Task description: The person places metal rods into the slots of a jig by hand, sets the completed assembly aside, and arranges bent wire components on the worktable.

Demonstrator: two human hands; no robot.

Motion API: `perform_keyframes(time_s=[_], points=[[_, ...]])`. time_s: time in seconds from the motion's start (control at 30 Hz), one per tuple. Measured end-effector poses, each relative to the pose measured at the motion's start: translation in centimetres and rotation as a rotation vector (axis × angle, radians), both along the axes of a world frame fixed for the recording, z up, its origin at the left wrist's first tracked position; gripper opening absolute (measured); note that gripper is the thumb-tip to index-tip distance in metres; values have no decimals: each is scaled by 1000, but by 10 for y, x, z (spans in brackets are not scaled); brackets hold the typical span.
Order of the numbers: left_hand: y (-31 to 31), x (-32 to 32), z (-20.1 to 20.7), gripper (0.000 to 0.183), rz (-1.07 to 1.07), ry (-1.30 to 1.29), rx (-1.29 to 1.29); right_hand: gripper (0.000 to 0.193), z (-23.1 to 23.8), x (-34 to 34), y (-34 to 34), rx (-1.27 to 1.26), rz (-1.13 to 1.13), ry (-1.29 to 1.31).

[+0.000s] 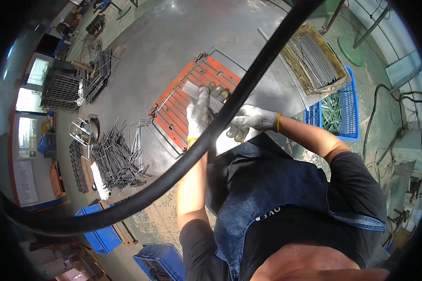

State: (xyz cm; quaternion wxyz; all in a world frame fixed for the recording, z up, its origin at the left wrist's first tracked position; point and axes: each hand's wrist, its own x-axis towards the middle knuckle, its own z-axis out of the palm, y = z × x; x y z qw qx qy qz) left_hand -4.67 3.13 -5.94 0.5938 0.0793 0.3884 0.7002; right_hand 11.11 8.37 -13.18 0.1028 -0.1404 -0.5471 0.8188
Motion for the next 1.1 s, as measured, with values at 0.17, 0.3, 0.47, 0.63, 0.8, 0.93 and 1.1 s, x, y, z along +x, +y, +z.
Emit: perform_keyframes(time_s=[0.17, 0.3, 0.47, 0.63, 0.8, 0.93, 1.1], points=[[30, -29, -35, 33, -254, -188, -3, 32, 4, -26, 30, -606, 181, 90], [47, -38, -43, 27, -234, -78, -163, 29, -9, -44, 47, -441, -10, 183], [55, -44, -35, 29, -207, 133, -234, 34, -13, -46, 57, -471, 4, 132], [68, -46, -4, 44, -369, 1045, -575, 34, -8, -44, 57, -542, -54, 95], [63, -45, -20, 50, 45, 2436, -125, 27, 3, -40, 54, 452, -39, 50], [63, -63, -54, 44, -188, 2219, 163, 19, -15, -48, 65, 1184, 35, -175], [66, -35, -41, 46, -274, 2080, 36, 34, 50, 3, 48, 938, 26, -220]])
